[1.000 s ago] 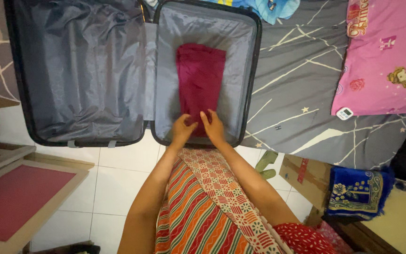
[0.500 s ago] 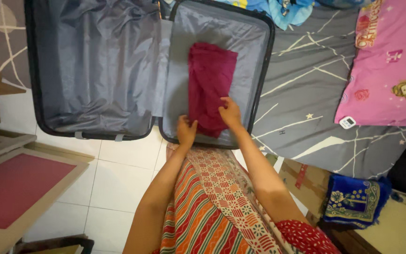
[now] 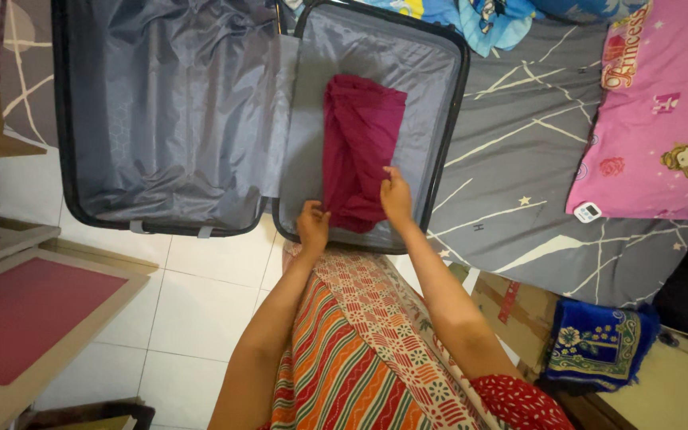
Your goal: The person packs a suitcase by placing clothes inside and smoothing them out.
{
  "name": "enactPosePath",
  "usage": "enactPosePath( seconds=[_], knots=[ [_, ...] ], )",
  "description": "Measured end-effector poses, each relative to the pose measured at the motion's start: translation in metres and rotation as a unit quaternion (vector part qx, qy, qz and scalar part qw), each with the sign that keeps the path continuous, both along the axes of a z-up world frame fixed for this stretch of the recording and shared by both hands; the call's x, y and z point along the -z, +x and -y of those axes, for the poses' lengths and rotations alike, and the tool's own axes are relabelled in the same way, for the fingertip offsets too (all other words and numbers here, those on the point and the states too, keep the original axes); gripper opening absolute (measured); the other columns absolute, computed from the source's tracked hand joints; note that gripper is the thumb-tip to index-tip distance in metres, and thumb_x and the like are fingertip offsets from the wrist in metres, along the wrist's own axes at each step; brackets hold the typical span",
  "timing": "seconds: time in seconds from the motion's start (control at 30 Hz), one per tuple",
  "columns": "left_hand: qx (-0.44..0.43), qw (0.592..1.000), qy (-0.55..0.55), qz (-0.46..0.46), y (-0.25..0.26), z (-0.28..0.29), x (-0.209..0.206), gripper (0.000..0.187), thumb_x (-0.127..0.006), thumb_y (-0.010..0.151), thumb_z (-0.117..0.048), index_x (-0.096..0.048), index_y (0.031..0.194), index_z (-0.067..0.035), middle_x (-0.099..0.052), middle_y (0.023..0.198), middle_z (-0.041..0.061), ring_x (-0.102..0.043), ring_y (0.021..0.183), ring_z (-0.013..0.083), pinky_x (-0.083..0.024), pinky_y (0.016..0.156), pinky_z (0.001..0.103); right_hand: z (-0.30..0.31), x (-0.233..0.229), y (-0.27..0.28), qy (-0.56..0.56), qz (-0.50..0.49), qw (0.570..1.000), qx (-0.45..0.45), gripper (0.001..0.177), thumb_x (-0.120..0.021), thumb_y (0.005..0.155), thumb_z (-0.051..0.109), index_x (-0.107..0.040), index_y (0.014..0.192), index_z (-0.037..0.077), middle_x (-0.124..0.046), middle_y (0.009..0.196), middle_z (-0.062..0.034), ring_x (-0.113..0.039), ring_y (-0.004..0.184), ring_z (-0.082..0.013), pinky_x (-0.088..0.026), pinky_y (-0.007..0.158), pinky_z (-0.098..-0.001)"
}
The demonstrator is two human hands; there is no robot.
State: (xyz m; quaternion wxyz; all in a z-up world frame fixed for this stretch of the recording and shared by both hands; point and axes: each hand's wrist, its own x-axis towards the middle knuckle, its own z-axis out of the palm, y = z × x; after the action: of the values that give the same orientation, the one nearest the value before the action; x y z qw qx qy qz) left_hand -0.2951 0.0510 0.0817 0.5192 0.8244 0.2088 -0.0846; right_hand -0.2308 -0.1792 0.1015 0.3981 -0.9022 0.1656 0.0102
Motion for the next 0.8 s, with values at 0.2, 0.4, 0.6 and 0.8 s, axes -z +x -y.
enactPosePath(
  seconds=[0.2, 0.4, 0.6, 0.8],
  knots=[
    [0.094, 0.983, -0.047, 0.153, 0.007, 0.022, -0.058, 0.053, -0.061, 0.076, 0.008, -0.062, 0.128, -0.003, -0.062, 0.128, 0.02, -0.06, 0.119, 0.037, -0.049, 0.104, 0.042, -0.027, -0.026, 0.002, 0.008, 0.003, 1.0, -0.015, 0.04, -0.075, 0.092, 0.026, -0.066, 0.122, 0.001, -0.074, 0.106, -0.0226, -0.073, 0.097, -0.0352, -0.056, 0.086, -0.0408],
    [0.125, 0.981, 0.026, 0.149, 0.004, 0.045, -0.053, 0.042, -0.065, 0.076, 0.004, -0.067, 0.117, -0.006, -0.065, 0.124, 0.02, -0.058, 0.12, 0.0413, -0.044, 0.107, 0.046, -0.015, -0.022, 0.004, 0.042, -0.006, 0.998, -0.043, 0.047, -0.085, 0.082, 0.025, -0.07, 0.12, 0.0, -0.077, 0.107, -0.0182, -0.074, 0.098, -0.0272, -0.057, 0.089, -0.0371],
    [-0.021, 0.997, -0.011, 0.075, 0.01, 0.043, -0.012, 0.028, -0.065, 0.082, 0.004, -0.071, 0.107, -0.006, -0.073, 0.104, 0.016, -0.067, 0.1, 0.034, -0.052, 0.092, 0.042, -0.019, -0.026, -0.001, 0.101, -0.038, 0.994, -0.029, 0.044, -0.08, 0.084, 0.023, -0.07, 0.122, 0.003, -0.078, 0.108, -0.0159, -0.075, 0.097, -0.0237, -0.058, 0.087, -0.0344],
    [-0.012, 0.992, -0.119, 0.043, 0.025, 0.023, 0.018, 0.033, -0.058, 0.077, 0.01, -0.074, 0.102, -0.003, -0.077, 0.09, 0.014, -0.074, 0.083, 0.0252, -0.058, 0.076, 0.034, -0.067, -0.018, -0.03, -0.032, 0.094, 0.988, -0.12, 0.057, -0.077, 0.08, 0.014, -0.062, 0.134, 0.002, -0.071, 0.119, -0.0215, -0.069, 0.1, -0.0353, -0.054, 0.089, -0.0419]
  ],
)
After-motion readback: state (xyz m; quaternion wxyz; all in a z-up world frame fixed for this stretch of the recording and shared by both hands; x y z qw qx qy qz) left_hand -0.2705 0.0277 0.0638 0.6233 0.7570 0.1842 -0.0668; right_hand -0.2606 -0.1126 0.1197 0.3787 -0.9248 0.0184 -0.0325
